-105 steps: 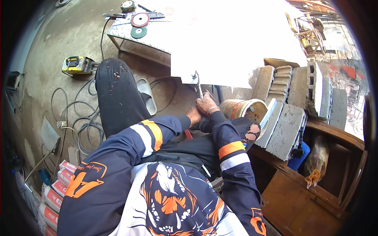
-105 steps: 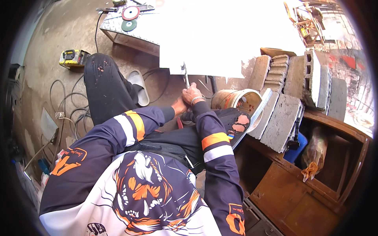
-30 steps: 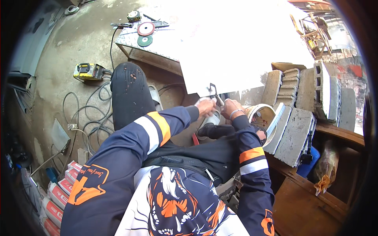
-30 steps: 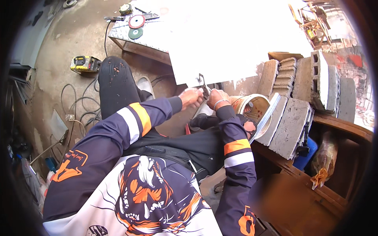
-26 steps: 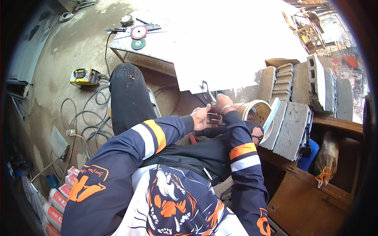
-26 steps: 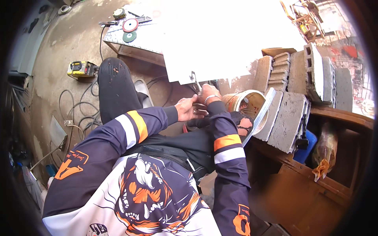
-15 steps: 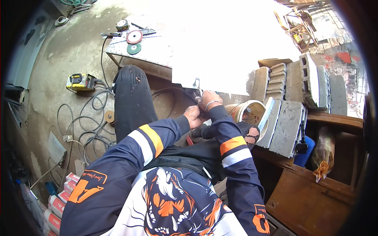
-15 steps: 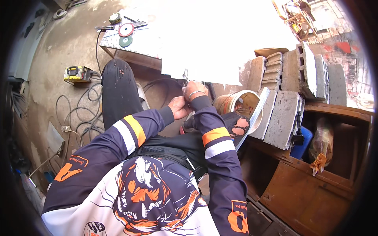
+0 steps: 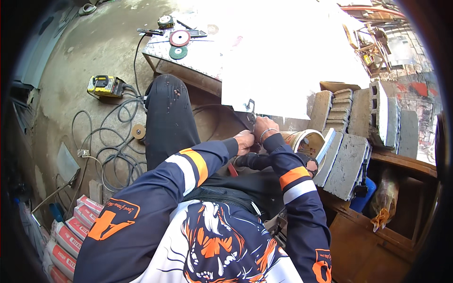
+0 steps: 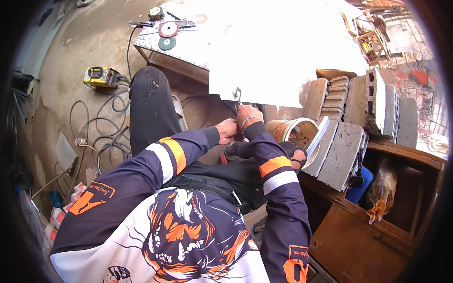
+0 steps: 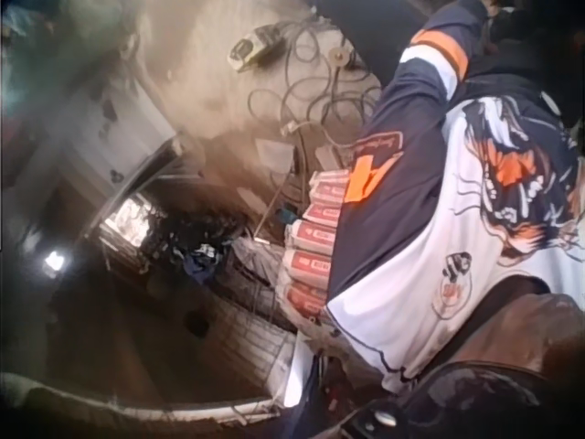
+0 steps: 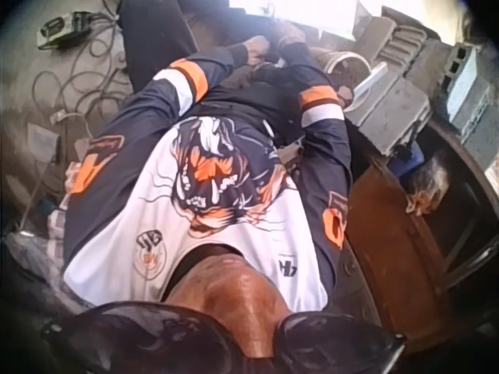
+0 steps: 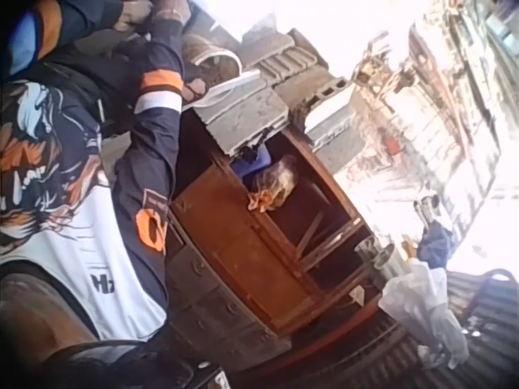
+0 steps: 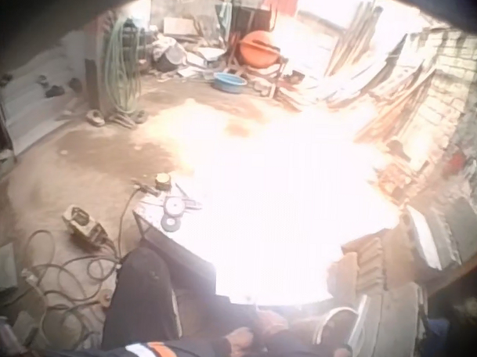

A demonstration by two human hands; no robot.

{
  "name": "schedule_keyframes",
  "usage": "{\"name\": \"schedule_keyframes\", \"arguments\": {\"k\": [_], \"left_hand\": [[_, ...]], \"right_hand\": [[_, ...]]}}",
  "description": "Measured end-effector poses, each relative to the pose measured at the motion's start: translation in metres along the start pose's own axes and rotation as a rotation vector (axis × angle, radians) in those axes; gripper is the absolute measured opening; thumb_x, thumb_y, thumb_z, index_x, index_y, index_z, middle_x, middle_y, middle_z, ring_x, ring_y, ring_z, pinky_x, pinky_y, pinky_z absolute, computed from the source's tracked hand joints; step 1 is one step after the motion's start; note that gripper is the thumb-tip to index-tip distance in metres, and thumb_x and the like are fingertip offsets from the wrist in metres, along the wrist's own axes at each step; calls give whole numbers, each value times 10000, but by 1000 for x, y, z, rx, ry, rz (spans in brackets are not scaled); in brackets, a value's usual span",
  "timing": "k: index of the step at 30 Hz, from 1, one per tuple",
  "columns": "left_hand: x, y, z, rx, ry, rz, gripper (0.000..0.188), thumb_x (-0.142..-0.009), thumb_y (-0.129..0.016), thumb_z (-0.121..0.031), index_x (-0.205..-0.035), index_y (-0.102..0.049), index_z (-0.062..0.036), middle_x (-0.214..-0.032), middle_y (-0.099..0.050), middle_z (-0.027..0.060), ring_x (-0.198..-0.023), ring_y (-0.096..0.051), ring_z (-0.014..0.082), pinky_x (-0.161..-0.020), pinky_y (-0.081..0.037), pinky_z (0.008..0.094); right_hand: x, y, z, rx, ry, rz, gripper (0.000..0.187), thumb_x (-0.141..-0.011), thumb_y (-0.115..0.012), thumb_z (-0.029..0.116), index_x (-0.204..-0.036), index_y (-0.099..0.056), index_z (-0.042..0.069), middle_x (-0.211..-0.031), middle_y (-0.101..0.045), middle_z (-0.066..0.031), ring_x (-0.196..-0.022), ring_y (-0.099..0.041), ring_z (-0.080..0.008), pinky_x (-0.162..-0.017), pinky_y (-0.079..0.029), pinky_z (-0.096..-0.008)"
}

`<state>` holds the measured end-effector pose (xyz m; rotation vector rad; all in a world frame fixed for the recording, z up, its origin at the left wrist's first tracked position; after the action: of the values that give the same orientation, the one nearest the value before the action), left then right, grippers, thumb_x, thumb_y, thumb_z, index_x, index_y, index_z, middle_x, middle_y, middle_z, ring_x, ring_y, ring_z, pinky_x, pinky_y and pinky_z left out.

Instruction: The person uses tin snips to cut a rectangular metal sheet placed on a small workbench. They repeatedly reposition the sheet and the snips to make multiple cuts along its edges.

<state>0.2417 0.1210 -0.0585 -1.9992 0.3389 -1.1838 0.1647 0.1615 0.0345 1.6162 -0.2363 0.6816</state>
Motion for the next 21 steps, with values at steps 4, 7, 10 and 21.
{"name": "schedule_keyframes", "arguments": {"k": [4, 7, 10, 21], "left_hand": [[-6, 2, 35, -206, -81, 6, 212, -969, -403, -63, -1180, -417, -79, -787, -599, 118, -549, -617, 214, -467, -513, 333], [-6, 10, 27, -206, -48, -28, 192, -987, -423, -124, -1166, -450, -60, -812, -618, 106, -563, -624, 197, -465, -512, 324], [-16, 16, 24, -543, -67, -139, 229, -991, -468, -217, -1067, -586, -37, -823, -655, 91, -575, -609, 167, -494, -493, 315], [-13, -12, 18, -1047, -200, -48, 441, -894, -552, -250, -1256, -537, 1, -971, -685, 166, -856, -663, 268, -766, -499, 381]], "right_hand": [[-6, 22, 11, 53, 5, 26, 257, -827, -573, 202, -953, -714, 27, -988, -695, -220, -948, -681, -372, -830, -546, -446], [-11, 9, -5, -11, -84, 87, 296, -831, -589, 260, -950, -711, 19, -1034, -682, -241, -1004, -667, -359, -849, -540, -433], [-19, -22, -32, -135, -131, 144, 301, -849, -620, 260, -959, -691, -11, -1026, -671, -257, -1004, -667, -362, -862, -535, -421], [-23, -73, -99, -216, 281, 348, 223, -848, -622, 211, -945, -648, 12, -934, -607, -153, -1009, -596, -328, -852, -509, -387]]}}
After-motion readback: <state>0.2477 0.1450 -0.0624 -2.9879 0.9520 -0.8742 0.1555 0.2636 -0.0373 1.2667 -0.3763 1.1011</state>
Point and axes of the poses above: each hand's wrist, its own x-axis away from the middle knuckle, its own y-axis out of the back of the hand, z = x × y, the point moved 4 cm from there along -x, towards the middle knuckle
